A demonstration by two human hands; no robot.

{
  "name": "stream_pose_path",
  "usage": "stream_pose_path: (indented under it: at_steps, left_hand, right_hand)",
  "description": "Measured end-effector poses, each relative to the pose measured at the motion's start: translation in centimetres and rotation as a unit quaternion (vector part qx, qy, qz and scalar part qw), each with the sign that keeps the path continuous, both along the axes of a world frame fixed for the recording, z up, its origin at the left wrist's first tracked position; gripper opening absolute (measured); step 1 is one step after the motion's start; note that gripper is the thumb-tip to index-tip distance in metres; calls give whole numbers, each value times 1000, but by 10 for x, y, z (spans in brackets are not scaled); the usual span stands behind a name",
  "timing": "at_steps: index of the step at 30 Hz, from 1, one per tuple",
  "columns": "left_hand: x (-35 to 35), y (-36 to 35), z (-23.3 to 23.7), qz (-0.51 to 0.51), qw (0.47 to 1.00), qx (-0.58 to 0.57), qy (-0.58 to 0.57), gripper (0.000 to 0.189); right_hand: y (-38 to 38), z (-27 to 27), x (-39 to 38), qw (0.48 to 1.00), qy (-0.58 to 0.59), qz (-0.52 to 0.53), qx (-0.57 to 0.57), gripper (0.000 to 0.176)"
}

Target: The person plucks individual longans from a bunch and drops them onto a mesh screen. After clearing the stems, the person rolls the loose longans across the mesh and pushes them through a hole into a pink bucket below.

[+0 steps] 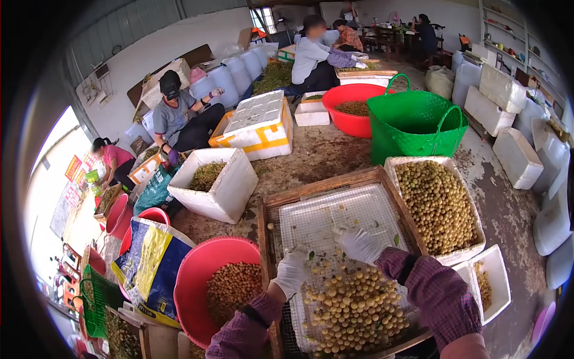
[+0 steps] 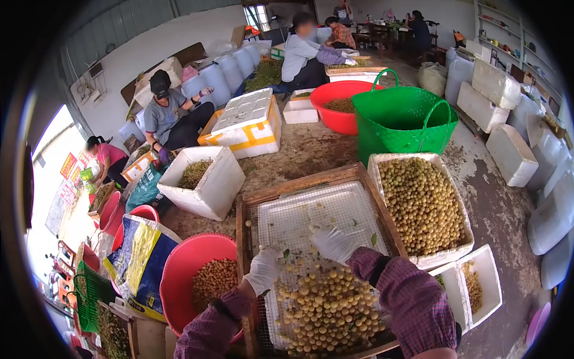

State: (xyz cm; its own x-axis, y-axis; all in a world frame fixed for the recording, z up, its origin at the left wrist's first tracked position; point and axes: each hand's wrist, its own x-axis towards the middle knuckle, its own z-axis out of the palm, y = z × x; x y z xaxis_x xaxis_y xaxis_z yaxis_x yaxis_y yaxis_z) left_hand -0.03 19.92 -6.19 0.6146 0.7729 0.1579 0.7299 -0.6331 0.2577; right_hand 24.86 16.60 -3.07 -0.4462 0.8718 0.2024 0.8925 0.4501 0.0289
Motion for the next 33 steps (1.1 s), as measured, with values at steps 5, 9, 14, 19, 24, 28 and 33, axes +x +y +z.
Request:
stream_pose_path:
  at_steps: [5,9,14,19,24,28,33]
  left_hand:
    - [9,-11,6,-15,988,-49,-143,22]
    - [26,-2,32,45,978,-103,-176,23]
    - [32,-5,22,-55,993,37,-100,22]
    - [34,-7,25,-52,994,-14,-96,23]
    - [16,-4,73,51,861,-330,-383,14]
    - [-18,-48,132,61,764,-475,-433,13]
    - [-18,-180,134,-71,775,-581,-238,13]
  right_hand:
    - [-8,4,8,991,54,-84,-93,20]
    - [-14,26,14,962,212,-78,-152,19]
    - [-36,8,-3,989,135,-34,-51,29]
    - [-44,16,-11,992,99,-39,-63,35]
    - [-37,15,-1,971,204,-77,-93,19]
    - [-46,52,15,901,395,-121,-134,9]
    - [-122,122,23,834,479,-22,-273,9]
